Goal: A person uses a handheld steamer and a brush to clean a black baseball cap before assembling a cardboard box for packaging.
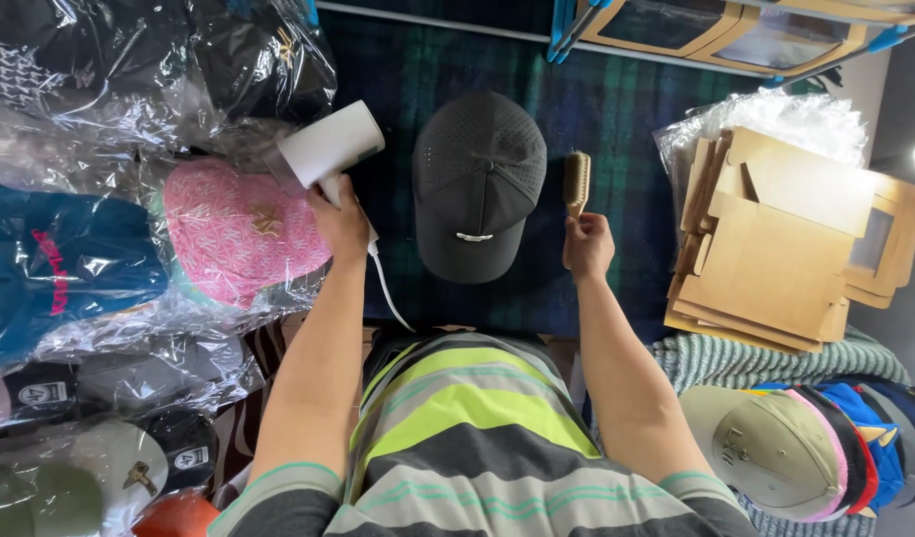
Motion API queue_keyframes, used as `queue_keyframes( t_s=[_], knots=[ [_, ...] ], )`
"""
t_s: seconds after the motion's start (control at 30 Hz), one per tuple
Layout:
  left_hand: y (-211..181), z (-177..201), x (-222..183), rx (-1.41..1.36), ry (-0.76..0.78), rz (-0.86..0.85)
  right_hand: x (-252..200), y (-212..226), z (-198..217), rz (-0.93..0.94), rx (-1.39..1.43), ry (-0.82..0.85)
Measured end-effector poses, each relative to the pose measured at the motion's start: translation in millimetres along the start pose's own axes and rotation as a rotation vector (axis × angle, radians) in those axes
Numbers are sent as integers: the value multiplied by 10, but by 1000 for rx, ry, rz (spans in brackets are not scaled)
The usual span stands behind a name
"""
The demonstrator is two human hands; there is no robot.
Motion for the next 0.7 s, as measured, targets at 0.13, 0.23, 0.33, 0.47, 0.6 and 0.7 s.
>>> queue_keyframes(
  t_s=[0.13,0.23,0.33,0.47,0.6,0.7],
  knots=[
    [144,-51,-38,-35,-47,8,112,-136,-31,13,-60,-10],
    [175,-65,8,-199,-34,38,57,-71,-3,22,-150,-33],
    [27,-32,-44,-160,-9,16,-59,25,15,45,-162,-70],
    [10,-83,14,-38,-18,-49,-363,332,187,151,-4,-282],
    [-509,159,-172,190,-206,-454,-934,1353,518,284,493,-6],
    [-1176,214,-779,-122,277,-277,-986,1655,377,166,757,350]
  ],
)
Point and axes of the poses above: each hand's wrist, its own x-axis towards the middle knuckle, its own z-axis out of the back of the hand, y = z × x, the point moved 5 cm from there along x, towards the middle knuckle
